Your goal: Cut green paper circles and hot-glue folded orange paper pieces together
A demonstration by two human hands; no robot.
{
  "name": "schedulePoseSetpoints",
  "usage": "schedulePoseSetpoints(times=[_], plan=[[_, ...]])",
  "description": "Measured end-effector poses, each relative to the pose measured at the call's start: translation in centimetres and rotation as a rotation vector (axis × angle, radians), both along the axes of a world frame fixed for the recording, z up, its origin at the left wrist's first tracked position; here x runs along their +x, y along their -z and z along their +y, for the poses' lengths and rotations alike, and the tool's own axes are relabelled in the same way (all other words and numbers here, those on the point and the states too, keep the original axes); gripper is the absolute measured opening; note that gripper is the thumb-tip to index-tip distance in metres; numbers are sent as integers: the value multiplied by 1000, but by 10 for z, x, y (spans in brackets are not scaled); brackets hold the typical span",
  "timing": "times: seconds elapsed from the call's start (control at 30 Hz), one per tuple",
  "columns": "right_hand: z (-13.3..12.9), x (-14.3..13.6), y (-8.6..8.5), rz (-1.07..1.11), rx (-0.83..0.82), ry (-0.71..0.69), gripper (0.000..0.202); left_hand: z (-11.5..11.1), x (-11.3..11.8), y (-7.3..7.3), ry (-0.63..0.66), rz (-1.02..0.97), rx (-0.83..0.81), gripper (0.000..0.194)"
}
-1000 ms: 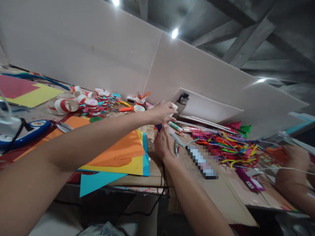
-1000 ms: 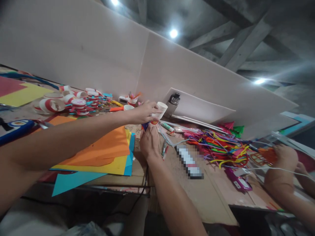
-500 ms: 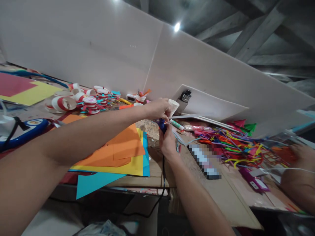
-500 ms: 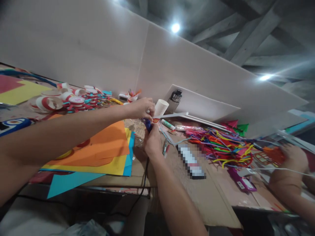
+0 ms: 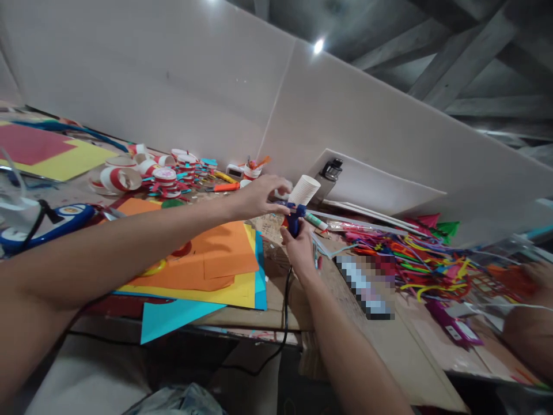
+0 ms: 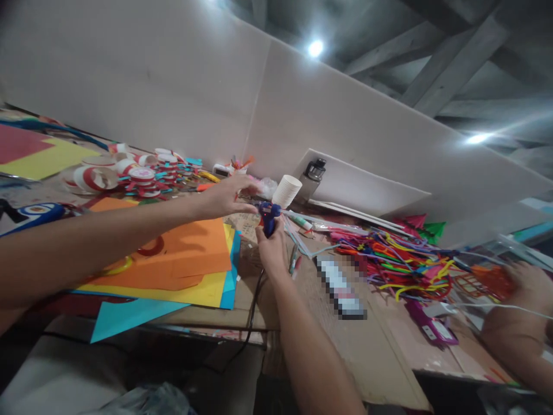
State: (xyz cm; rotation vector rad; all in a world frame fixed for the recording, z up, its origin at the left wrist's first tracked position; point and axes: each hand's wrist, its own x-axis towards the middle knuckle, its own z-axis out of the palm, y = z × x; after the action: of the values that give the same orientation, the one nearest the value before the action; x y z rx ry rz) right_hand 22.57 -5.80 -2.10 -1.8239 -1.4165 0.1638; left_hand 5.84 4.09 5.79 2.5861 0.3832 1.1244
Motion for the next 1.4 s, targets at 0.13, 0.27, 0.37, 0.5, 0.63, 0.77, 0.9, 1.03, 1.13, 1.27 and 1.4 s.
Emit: schedulePoseSetpoints(times=[0.13,0.27,0.37,0.5,0.63,0.77,0.9,1.03,1.13,1.27,1.4], plan=[[8,4,2,220,-44,5,33,-7,-52,24,-95,267,-111,32],[14,5,2,144,-219,50,29,1,-92,52,-99,473,-100,37],[17,6,0,39,-273,81,29,5,-109,65,-85,562,-148,42],[18,8,-2,-147,-341,154,28,-3,-119,69,-36,585,-189,43],[10,4,-6,-283,-370,200,33,-13,-122,69,14,603,-203,41],[-6,-12,-16,-449,-92,-40,35,-20,-124,70,28,616,-187,45],[-19,-36,-22,-328,-193,-704,43,-20,-125,72,31,605,-184,45],[-25,-51,-20,-374,-263,-898,39,-18,-125,76,52,566,-159,45],[-26,-55,-20,-376,-236,-861,29,-16,-125,79,57,524,-159,42],[-27,-54,-22,-365,-207,-870,22,-18,-125,78,86,513,-189,37],[-27,-51,-22,-364,-221,-903,24,-19,-125,73,92,544,-206,34]])
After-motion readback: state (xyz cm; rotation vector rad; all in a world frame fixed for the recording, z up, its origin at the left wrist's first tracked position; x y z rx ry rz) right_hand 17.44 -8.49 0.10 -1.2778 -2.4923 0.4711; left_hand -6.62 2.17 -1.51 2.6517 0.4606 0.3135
